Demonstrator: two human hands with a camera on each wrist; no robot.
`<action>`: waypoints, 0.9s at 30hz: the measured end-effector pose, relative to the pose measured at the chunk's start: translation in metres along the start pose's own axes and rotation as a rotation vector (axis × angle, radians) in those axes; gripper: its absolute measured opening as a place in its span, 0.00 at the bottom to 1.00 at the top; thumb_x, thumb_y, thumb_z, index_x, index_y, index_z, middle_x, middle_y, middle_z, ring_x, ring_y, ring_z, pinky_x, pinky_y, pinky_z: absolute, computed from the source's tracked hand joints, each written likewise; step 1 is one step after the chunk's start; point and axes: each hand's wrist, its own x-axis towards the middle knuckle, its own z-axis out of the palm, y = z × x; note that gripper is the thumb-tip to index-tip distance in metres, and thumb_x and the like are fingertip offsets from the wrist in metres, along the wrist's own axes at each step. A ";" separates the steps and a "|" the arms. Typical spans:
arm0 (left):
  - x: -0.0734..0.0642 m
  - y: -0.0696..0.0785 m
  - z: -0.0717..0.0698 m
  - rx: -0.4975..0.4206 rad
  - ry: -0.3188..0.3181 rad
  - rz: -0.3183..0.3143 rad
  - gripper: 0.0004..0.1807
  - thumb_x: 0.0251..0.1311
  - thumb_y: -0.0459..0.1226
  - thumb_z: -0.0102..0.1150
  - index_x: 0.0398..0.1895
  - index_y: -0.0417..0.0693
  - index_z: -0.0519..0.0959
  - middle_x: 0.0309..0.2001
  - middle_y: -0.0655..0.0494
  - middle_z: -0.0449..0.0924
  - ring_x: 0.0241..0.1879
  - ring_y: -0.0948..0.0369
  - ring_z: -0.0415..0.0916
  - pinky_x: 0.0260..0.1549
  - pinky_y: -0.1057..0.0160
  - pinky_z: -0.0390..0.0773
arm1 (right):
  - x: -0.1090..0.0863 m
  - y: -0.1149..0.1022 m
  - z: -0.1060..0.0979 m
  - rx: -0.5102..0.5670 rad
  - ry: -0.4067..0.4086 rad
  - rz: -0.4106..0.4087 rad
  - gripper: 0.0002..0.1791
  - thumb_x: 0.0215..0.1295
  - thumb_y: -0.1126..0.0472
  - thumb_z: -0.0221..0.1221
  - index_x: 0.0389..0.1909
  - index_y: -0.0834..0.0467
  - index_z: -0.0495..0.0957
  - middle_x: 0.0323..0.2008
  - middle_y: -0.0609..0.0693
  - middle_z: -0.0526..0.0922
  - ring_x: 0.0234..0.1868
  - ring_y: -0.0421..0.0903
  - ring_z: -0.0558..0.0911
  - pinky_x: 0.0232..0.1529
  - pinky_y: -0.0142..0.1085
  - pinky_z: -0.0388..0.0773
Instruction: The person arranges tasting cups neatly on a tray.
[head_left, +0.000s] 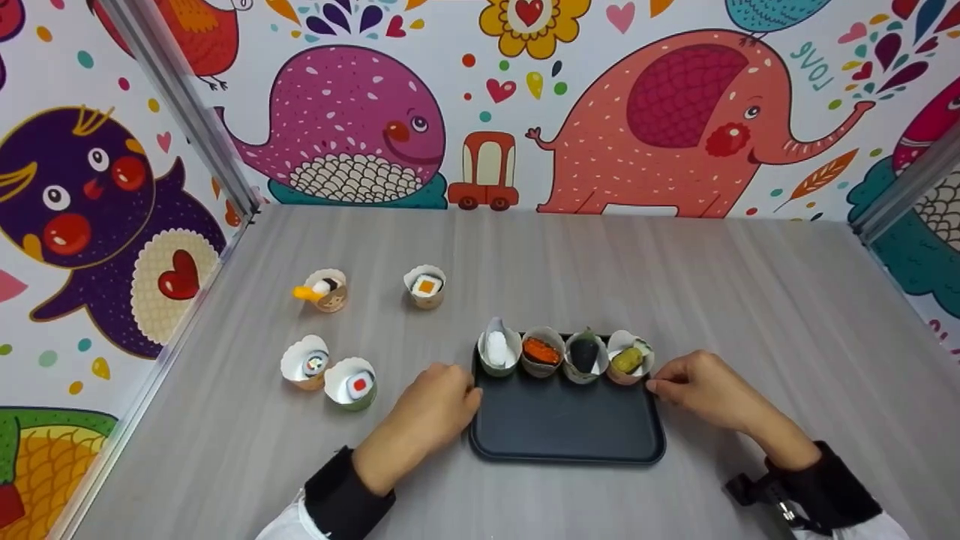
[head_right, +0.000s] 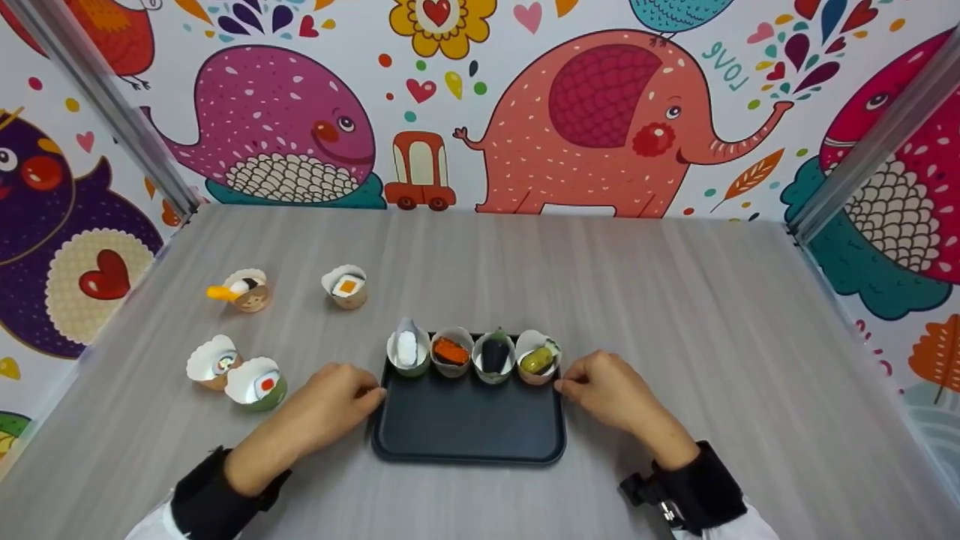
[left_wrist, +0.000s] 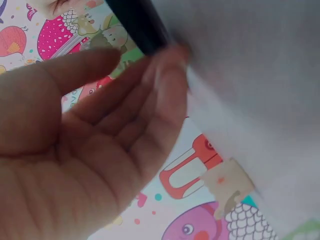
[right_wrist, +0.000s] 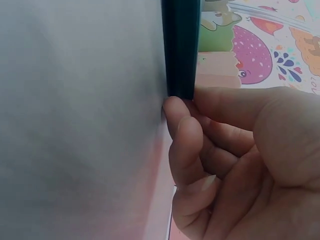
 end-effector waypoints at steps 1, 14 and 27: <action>-0.002 0.000 -0.001 0.005 0.038 0.026 0.19 0.68 0.33 0.63 0.16 0.45 0.76 0.21 0.56 0.73 0.23 0.57 0.74 0.24 0.58 0.72 | 0.000 0.000 0.000 0.004 -0.006 0.002 0.11 0.71 0.62 0.65 0.27 0.57 0.86 0.19 0.42 0.77 0.20 0.36 0.71 0.21 0.30 0.66; -0.042 -0.033 -0.011 0.184 0.557 0.302 0.33 0.52 0.34 0.78 0.63 0.39 0.80 0.63 0.38 0.79 0.61 0.41 0.76 0.59 0.41 0.74 | 0.002 0.001 0.000 0.031 -0.034 0.019 0.12 0.72 0.61 0.64 0.26 0.58 0.84 0.19 0.43 0.76 0.20 0.37 0.71 0.21 0.30 0.67; -0.061 -0.072 -0.030 0.306 0.518 -0.024 0.44 0.44 0.40 0.84 0.65 0.33 0.76 0.60 0.32 0.76 0.60 0.35 0.71 0.55 0.36 0.71 | 0.002 0.002 0.000 0.047 -0.046 0.018 0.12 0.73 0.60 0.64 0.28 0.58 0.84 0.19 0.44 0.76 0.20 0.37 0.71 0.21 0.30 0.66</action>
